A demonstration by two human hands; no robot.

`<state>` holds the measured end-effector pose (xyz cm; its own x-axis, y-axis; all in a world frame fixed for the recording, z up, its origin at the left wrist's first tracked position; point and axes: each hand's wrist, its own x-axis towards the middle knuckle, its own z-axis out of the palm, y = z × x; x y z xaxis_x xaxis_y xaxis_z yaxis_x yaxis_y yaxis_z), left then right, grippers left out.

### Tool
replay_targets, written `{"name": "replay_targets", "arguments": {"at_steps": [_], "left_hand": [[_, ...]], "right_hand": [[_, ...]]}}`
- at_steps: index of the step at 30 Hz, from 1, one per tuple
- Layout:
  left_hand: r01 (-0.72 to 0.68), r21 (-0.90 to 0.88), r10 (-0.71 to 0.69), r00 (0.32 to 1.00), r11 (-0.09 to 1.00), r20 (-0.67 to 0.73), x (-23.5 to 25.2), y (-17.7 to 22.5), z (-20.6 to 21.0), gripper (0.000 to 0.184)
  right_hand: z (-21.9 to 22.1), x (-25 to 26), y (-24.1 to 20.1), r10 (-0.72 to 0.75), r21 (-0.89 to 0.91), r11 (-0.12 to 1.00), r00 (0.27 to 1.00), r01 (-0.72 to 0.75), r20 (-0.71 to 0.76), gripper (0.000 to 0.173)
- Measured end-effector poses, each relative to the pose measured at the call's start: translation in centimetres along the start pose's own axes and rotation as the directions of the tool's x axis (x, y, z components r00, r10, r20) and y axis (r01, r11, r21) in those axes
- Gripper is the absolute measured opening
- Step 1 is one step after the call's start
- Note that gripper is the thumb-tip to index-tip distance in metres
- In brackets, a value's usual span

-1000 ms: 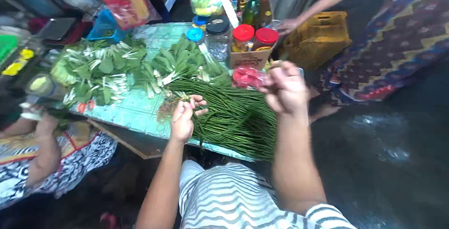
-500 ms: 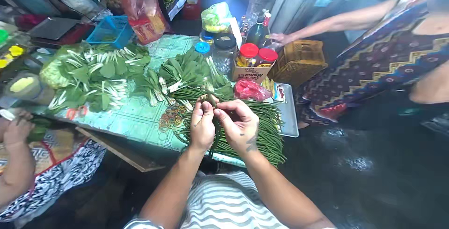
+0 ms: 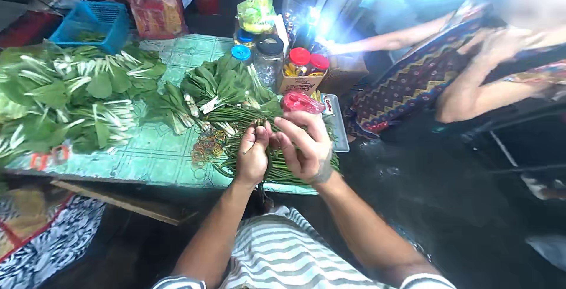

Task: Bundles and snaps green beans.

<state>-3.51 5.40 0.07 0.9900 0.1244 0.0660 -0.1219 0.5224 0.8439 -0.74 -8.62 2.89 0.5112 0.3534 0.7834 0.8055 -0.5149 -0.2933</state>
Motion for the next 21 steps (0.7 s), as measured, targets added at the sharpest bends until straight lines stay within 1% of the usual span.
{"name": "replay_targets", "arguments": {"at_steps": [1, 2, 3, 4, 6, 8, 11, 15, 17, 21], "left_hand": [[0.028, 0.003, -0.028, 0.998, 1.0, 0.048, -0.1, 0.0, -0.3, 0.022], [0.048, 0.011, -0.048, 0.993, 0.999, 0.103, -0.1, 0.0, -0.5, 0.021], [0.061, 0.03, -0.065, 0.985, 0.998, 0.161, -0.1, 0.1, -0.6, 0.022], [0.069, 0.049, -0.078, 0.976, 0.996, 0.204, -0.2, 0.1, -0.7, 0.022], [0.078, 0.087, -0.099, 0.956, 0.993, 0.275, -0.2, 0.0, -1.0, 0.025], [0.091, 0.108, -0.121, 0.938, 0.99, 0.324, -0.4, -0.2, -1.4, 0.025], [0.126, 0.137, -0.169, 0.911, 0.983, 0.377, -0.5, -0.2, -2.1, 0.024], [0.133, 0.168, -0.195, 0.881, 0.977, 0.431, -0.5, -0.3, -2.9, 0.022], [0.128, 0.173, -0.194, 0.874, 0.977, 0.445, -0.7, -0.2, -3.3, 0.022], [0.114, 0.201, -0.194, 0.877, 0.973, 0.439, -0.9, 0.1, -3.8, 0.021]], "right_hand": [[-0.9, 0.7, 0.6, -0.116, -0.077, 0.99, 0.991, 0.121, 0.071, 0.029], [-1.6, 1.4, 1.1, -0.211, -0.122, 0.966, 0.966, 0.229, 0.147, 0.03], [-2.2, 1.9, 1.4, -0.278, -0.139, 0.941, 0.938, 0.309, 0.207, 0.027], [-2.8, 2.2, 1.7, -0.319, -0.144, 0.921, 0.913, 0.362, 0.255, 0.024], [-3.5, 2.5, 1.9, -0.35, -0.133, 0.904, 0.881, 0.407, 0.32, 0.019], [-4.1, 2.7, 1.6, -0.332, -0.134, 0.902, 0.858, 0.41, 0.392, 0.016], [-4.5, 2.8, 0.9, -0.283, -0.147, 0.907, 0.829, 0.395, 0.483, 0.018], [-5.0, 2.8, 0.3, -0.249, -0.097, 0.928, 0.791, 0.361, 0.558, 0.02], [-5.0, 2.6, 0.0, -0.211, -0.095, 0.944, 0.798, 0.317, 0.564, 0.019], [-4.2, 2.0, -0.9, -0.073, -0.176, 0.962, 0.818, 0.209, 0.571, 0.015]]}}
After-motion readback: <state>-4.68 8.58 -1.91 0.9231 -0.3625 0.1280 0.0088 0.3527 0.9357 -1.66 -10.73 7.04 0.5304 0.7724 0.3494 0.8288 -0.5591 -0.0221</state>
